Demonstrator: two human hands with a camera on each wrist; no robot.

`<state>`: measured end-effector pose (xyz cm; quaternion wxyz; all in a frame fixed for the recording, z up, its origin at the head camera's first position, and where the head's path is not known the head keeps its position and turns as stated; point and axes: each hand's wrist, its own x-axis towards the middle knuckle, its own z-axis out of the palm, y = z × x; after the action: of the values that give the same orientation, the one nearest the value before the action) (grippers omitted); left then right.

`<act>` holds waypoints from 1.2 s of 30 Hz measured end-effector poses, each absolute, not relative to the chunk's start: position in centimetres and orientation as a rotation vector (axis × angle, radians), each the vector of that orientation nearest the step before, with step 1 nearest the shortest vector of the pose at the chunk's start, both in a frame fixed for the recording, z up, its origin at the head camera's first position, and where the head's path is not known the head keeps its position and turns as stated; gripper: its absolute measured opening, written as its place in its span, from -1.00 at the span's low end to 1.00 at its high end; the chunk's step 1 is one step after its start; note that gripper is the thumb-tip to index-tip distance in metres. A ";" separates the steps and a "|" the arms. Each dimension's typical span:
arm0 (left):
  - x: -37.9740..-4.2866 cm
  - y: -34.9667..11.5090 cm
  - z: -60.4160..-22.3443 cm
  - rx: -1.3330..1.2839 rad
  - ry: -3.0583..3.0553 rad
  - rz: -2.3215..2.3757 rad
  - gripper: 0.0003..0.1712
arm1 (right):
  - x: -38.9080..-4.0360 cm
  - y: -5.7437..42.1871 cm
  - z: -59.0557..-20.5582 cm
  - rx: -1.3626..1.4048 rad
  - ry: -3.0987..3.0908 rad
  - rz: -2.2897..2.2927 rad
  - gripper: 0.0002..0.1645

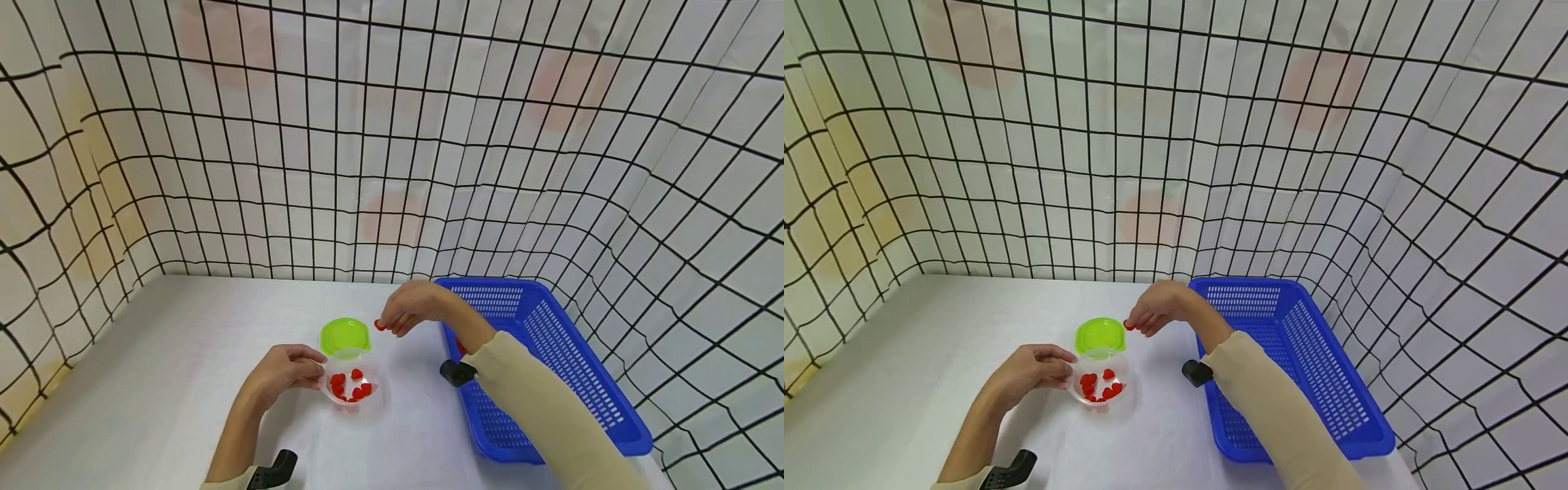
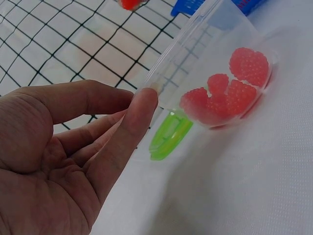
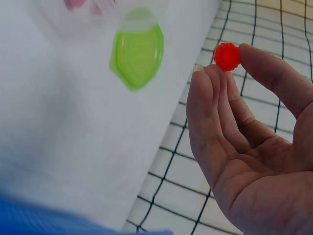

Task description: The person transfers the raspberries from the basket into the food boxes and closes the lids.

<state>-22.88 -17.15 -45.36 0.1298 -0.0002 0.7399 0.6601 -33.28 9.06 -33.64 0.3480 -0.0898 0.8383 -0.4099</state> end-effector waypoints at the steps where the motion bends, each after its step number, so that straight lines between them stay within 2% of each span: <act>1: -22.9 -17.1 -45.3 -0.005 2.152 1.915 -0.67 | -33.2 8.7 -33.9 -0.238 2.169 -1.053 -0.79; 16: -23.0 -17.2 -45.5 0.017 2.131 1.929 -0.63 | -31.7 4.4 -37.0 -0.276 2.057 -1.008 -0.81; 36: -23.0 -17.3 -45.3 0.048 2.127 1.933 -0.67 | -31.1 3.6 -39.0 -0.247 2.013 -0.975 -0.83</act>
<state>-22.97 -17.31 -45.29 0.1330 0.0166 0.7333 0.6666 -31.10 3.56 -38.98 0.4309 -0.0992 0.8072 -0.3910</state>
